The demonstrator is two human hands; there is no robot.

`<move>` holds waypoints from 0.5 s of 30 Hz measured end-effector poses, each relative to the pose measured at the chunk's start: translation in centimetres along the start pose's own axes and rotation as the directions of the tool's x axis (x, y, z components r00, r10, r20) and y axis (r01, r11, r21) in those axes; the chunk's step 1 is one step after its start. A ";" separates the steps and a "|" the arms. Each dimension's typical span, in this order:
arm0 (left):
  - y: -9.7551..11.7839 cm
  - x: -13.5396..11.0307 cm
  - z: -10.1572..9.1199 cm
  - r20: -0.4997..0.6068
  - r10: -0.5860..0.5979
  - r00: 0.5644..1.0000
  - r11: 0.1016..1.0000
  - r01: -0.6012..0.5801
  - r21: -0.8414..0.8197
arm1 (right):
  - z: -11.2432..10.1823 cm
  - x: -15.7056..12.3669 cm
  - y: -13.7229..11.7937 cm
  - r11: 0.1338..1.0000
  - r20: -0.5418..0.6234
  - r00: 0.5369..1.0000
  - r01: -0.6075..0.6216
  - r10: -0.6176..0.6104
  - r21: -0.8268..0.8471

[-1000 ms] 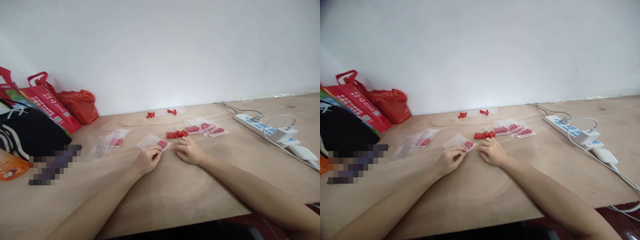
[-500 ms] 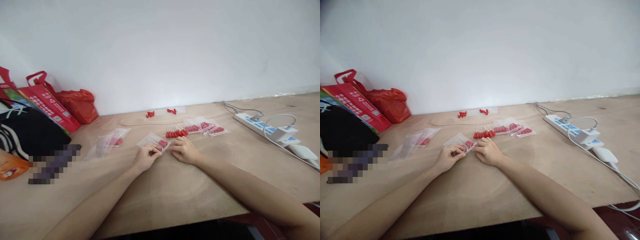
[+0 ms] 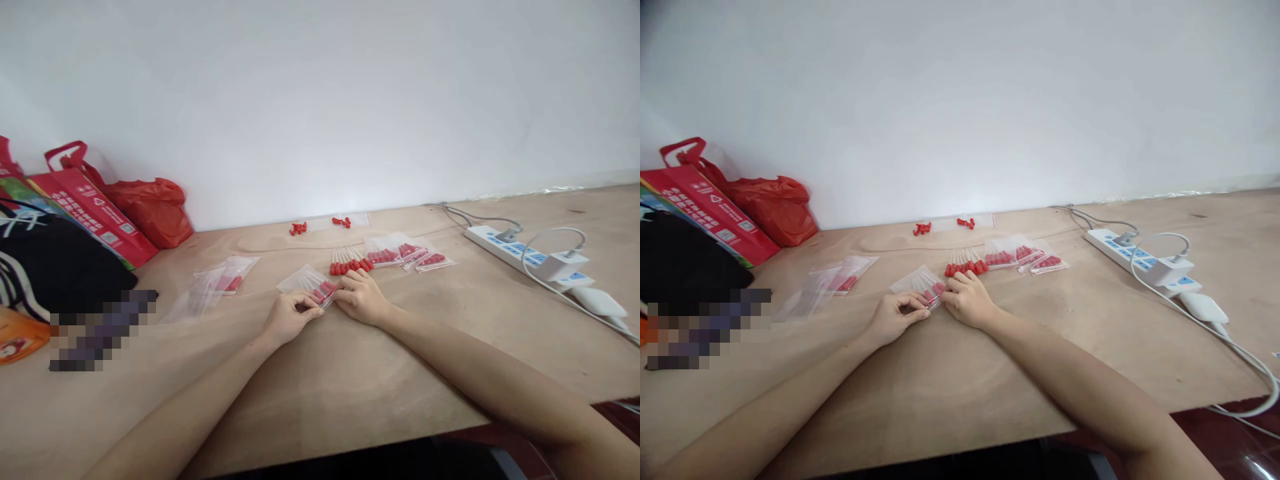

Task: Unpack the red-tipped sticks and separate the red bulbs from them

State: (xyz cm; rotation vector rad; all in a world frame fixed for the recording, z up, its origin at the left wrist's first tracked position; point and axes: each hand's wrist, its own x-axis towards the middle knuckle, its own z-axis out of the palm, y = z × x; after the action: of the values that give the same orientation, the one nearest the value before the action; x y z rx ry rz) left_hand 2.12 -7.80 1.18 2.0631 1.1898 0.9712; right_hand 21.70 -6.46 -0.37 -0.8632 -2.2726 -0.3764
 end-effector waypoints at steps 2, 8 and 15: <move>0.1 0.0 0.1 -0.012 0.004 1.000 1.000 -0.004 0.023 | 0.0 0.2 -0.1 0.999 -0.027 0.999 0.030 -0.031 -0.039; 1.4 0.2 0.9 -0.064 0.107 0.992 0.984 -0.097 0.150 | -0.3 0.4 -0.2 0.982 -0.117 0.976 0.174 -0.182 -0.077; 1.4 0.5 1.5 -0.065 0.296 0.953 0.926 -0.269 0.266 | -0.4 0.4 -0.4 0.957 -0.171 0.943 0.270 -0.285 -0.106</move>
State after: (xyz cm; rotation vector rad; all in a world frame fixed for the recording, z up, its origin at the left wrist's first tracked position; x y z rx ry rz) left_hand 4.18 -8.17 1.49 2.4674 1.1368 1.1184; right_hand 21.43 -6.72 0.20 -0.5201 -2.2185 -0.6526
